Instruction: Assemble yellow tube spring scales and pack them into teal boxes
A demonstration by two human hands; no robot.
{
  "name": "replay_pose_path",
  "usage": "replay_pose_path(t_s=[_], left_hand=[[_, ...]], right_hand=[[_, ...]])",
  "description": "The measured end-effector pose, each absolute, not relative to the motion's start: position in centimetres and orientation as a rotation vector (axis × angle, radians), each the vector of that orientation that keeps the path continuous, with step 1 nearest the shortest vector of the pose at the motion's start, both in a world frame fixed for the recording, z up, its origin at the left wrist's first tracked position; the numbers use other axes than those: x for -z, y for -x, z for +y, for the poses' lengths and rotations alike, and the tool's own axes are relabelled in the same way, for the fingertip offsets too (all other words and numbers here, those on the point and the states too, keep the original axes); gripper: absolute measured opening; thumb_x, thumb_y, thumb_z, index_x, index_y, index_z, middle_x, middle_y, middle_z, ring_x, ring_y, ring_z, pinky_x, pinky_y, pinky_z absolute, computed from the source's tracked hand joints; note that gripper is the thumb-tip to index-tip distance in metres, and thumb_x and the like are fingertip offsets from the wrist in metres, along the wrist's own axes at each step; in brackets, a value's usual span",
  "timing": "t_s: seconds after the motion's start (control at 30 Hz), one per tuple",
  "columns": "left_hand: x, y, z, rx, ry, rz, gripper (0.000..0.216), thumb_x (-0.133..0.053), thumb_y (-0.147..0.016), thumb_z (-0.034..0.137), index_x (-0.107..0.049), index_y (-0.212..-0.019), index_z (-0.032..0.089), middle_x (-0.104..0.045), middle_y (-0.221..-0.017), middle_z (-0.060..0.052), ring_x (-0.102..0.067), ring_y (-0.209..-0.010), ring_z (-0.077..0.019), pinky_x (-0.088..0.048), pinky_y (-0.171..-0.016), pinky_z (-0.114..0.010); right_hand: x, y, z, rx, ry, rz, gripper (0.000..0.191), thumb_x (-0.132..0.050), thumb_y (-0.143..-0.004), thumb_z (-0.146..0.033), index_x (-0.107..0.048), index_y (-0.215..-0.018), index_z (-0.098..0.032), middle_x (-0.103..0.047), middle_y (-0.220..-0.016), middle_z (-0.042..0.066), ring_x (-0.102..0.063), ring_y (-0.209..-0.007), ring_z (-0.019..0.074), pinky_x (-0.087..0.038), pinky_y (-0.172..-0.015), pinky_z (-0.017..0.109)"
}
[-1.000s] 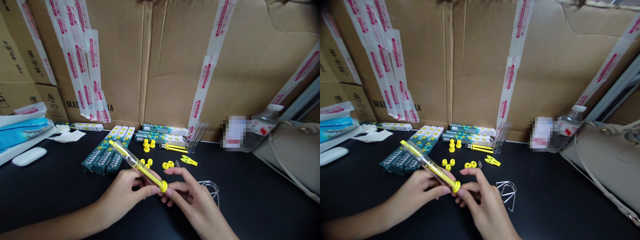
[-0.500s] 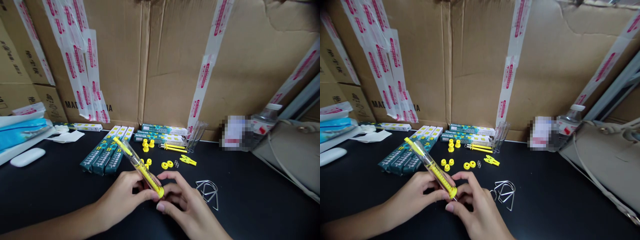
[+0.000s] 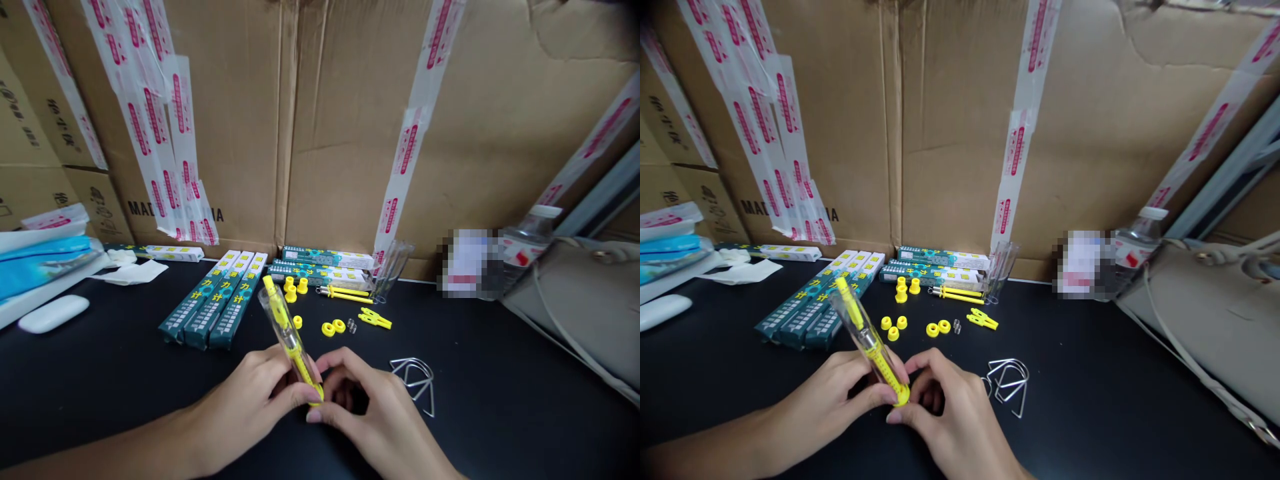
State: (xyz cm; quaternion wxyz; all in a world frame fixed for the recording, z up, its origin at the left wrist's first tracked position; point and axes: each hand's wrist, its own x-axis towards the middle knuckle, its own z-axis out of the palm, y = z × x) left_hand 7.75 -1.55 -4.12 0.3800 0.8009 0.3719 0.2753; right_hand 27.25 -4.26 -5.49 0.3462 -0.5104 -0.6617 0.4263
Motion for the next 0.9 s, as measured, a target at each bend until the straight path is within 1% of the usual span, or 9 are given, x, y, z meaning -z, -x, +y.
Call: replay_pose_path(t_s=[0.1,0.2,0.33,0.4,0.47,0.57,0.67,0.73,0.9], left_hand=[[4.3,-7.7,-1.7,-0.668,-2.088,0.959,0.012,-0.059,-0.095,0.023,-0.070,-0.099,0.020,-0.072,-0.103,0.000,-0.067,-0.096,-0.0172,-0.049,-0.091,-0.025],[4.9,-7.6,-1.7,-0.652,-2.141,0.958,0.015,-0.057,-0.097,0.024,-0.069,-0.107,0.022,-0.068,-0.114,-0.002,-0.064,-0.102,-0.0183,-0.048,-0.098,-0.027],[5.6,-7.4,-1.7,-0.645,-2.283,1.008,0.033,-0.056,-0.099,0.027,-0.059,-0.131,0.027,-0.060,-0.128,-0.004,-0.058,-0.117,-0.0222,-0.042,-0.110,-0.036],[5.7,-7.3,-1.7,-0.631,-2.329,1.019,0.037,-0.055,-0.099,0.027,-0.055,-0.136,0.028,-0.057,-0.133,-0.006,-0.055,-0.122,-0.0233,-0.041,-0.112,-0.038],[5.6,-7.4,-1.8,-0.605,-2.356,1.009,0.036,-0.054,-0.099,0.026,-0.055,-0.135,0.026,-0.056,-0.133,-0.006,-0.054,-0.126,-0.0239,-0.041,-0.113,-0.038],[5.4,-7.7,-2.0,-0.553,-2.380,0.986,0.035,-0.053,-0.099,0.022,-0.055,-0.135,0.023,-0.057,-0.130,-0.008,-0.053,-0.128,-0.0243,-0.042,-0.112,-0.038],[5.2,-8.1,-2.2,-0.501,-2.376,1.003,0.034,-0.053,-0.099,0.022,-0.055,-0.133,0.018,-0.057,-0.127,-0.011,-0.054,-0.126,-0.0258,-0.042,-0.113,-0.041],[5.1,-8.3,-2.1,-0.493,-2.364,1.009,0.030,-0.054,-0.099,0.027,-0.059,-0.128,0.017,-0.059,-0.121,-0.011,-0.057,-0.122,-0.0268,-0.042,-0.112,-0.042],[4.7,-8.6,-1.4,-0.535,-2.308,0.965,0.027,-0.059,-0.096,0.034,-0.066,-0.114,0.014,-0.062,-0.110,-0.010,-0.063,-0.106,-0.0258,-0.045,-0.109,-0.041]], right_hand=[[5.5,-27.3,-4.3,-1.004,1.340,-1.802,0.024,-0.081,-0.076,-0.021,-0.066,-0.095,-0.024,-0.066,-0.073,-0.006,-0.059,-0.067,0.0153,-0.045,-0.064,0.025],[5.6,-27.4,-4.4,-0.853,1.304,-1.898,0.027,-0.082,-0.076,-0.021,-0.065,-0.096,-0.024,-0.066,-0.085,-0.002,-0.058,-0.074,0.0162,-0.048,-0.068,0.026],[5.4,-27.6,-4.7,-0.698,1.141,-1.957,0.038,-0.071,-0.081,-0.013,-0.060,-0.114,-0.026,-0.065,-0.102,0.000,-0.060,-0.085,0.0164,-0.052,-0.077,0.027],[5.2,-27.6,-4.8,-0.639,1.007,-1.962,0.046,-0.064,-0.082,-0.008,-0.057,-0.122,-0.029,-0.064,-0.111,0.001,-0.062,-0.094,0.0160,-0.052,-0.084,0.026],[5.0,-27.6,-4.9,-0.611,0.918,-1.951,0.050,-0.063,-0.082,-0.008,-0.056,-0.126,-0.031,-0.064,-0.115,0.001,-0.062,-0.101,0.0157,-0.052,-0.090,0.025],[4.8,-27.6,-4.8,-0.645,0.878,-1.890,0.039,-0.069,-0.086,-0.016,-0.062,-0.122,-0.029,-0.067,-0.109,0.001,-0.065,-0.094,0.0154,-0.053,-0.086,0.024],[4.6,-27.4,-4.5,-0.711,0.914,-1.807,0.017,-0.073,-0.087,-0.024,-0.072,-0.104,-0.024,-0.069,-0.096,0.002,-0.066,-0.083,0.0161,-0.055,-0.076,0.023],[4.4,-27.2,-4.2,-0.736,0.964,-1.786,0.008,-0.074,-0.086,-0.024,-0.075,-0.094,-0.022,-0.071,-0.091,0.002,-0.066,-0.080,0.0170,-0.055,-0.073,0.023],[3.8,-27.0,-4.0,-0.733,1.067,-1.785,0.006,-0.072,-0.086,-0.022,-0.078,-0.089,-0.023,-0.075,-0.092,0.004,-0.067,-0.080,0.0196,-0.054,-0.076,0.026]])
